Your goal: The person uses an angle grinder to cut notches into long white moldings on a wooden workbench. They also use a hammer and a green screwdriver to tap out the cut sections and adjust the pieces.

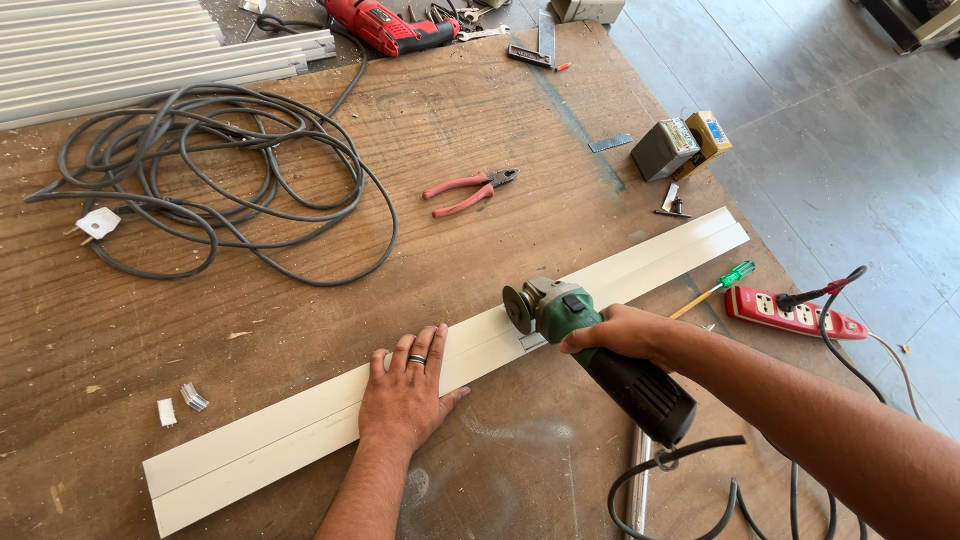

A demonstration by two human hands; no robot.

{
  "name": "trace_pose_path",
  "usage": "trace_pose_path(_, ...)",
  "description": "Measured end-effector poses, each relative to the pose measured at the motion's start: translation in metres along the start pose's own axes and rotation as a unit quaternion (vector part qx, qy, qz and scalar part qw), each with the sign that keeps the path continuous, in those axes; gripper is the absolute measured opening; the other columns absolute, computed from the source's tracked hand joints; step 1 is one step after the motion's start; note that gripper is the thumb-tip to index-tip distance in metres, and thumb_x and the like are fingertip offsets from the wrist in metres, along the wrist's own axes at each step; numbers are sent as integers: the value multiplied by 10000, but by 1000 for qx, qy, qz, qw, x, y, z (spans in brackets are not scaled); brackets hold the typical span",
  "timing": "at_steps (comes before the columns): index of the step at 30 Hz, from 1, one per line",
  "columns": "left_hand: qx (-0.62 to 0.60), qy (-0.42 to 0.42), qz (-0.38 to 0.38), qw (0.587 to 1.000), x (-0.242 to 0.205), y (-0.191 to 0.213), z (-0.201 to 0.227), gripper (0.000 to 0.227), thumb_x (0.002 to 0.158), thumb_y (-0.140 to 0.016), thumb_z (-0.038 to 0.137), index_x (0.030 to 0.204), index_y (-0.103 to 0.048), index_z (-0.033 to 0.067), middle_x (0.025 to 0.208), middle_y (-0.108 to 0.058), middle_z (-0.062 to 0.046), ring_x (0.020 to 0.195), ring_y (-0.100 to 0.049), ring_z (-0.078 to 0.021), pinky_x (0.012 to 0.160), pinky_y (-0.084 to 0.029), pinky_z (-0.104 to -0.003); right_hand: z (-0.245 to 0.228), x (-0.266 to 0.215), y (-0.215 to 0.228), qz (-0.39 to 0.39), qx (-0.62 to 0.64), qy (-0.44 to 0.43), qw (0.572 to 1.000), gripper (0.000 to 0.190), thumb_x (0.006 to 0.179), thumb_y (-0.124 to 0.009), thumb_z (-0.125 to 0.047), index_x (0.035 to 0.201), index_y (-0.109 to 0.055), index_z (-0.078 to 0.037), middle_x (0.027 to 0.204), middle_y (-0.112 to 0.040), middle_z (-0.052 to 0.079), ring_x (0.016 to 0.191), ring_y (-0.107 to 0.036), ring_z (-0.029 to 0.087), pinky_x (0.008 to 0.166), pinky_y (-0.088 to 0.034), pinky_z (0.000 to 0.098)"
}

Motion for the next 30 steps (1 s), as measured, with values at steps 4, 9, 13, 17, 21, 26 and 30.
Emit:
trace_pose_path(4, -3, -2, -2, 1000, 1, 0, 0, 906, 961, -241, 755, 1619, 67, 214, 1647, -110, 9, 1472, -172, -202, 1182, -203, -519, 0, -1, -1, 4, 18, -12, 1000, 804, 680, -832, -405, 1259, -591, 97, 947, -708, 230, 702, -710, 286, 624, -591, 398)
trace_pose_path(9, -6, -1, -4, 1000, 1, -1, 0, 910, 960, -245, 757, 1626, 61, 218, 1656, -112, 12, 1480, -175, -200, 1189, -207, -510, -6, -1, -1, 11, 2, -2, 1000, 800, 682, -828, -423, 1250, -614, 98, 938, -710, 228, 690, -707, 272, 599, -574, 375)
trace_pose_path(13, -3, -2, -9, 1000, 2, -1, 0, 917, 960, -248, 763, 1624, 64, 214, 1663, -103, 15, 1483, -169, -202, 1186, -204, -508, -8, -3, -1, 12, 7, -6, 1000, 826, 695, -830, -434, 1271, -586, 105, 952, -702, 221, 687, -707, 262, 577, -576, 357)
trace_pose_path(17, -8, 5, -7, 1000, 0, 1, 0, 916, 957, -255, 761, 1624, 63, 219, 1656, -117, 30, 1482, -175, -188, 1190, -201, -493, 8, -10, -6, -7, 103, 3, 995, 798, 679, -818, -416, 1260, -575, 74, 960, -693, 234, 675, -695, 257, 560, -587, 357)
trace_pose_path(21, 2, 7, 10, 1000, 1, -2, -1, 927, 954, -262, 759, 1617, 53, 193, 1640, -138, 40, 1471, -184, -180, 1184, -208, -479, 44, -31, -6, -40, 314, 18, 948, 750, 800, -681, -582, 1229, -573, 23, 885, -677, 197, 649, -691, 240, 559, -599, 350)
trace_pose_path(26, -6, 14, 64, 998, 3, -6, -1, 969, 931, -360, 782, 1617, -31, 181, 1636, -187, 20, 1464, -228, -188, 1174, -233, -485, 100, -72, -5, -27, 501, 52, 863, 763, 909, -397, -715, 1191, -629, -45, 774, -696, 173, 575, -681, 253, 485, -551, 360)
trace_pose_path(30, -11, 30, 88, 996, 4, -7, -2, 988, 894, -437, 771, 1615, -79, 197, 1643, -196, 28, 1474, -239, -195, 1178, -231, -497, 157, -100, -13, 2, 559, 48, 828, 737, 915, -411, -701, 1184, -643, -56, 783, -705, 138, 578, -669, 224, 490, -566, 381)
Point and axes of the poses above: each hand's wrist, its own x-axis towards the middle knuckle, its own y-axis out of the back of the hand, z = x × y, the point moved 2 cm from there along x, towards the middle knuckle
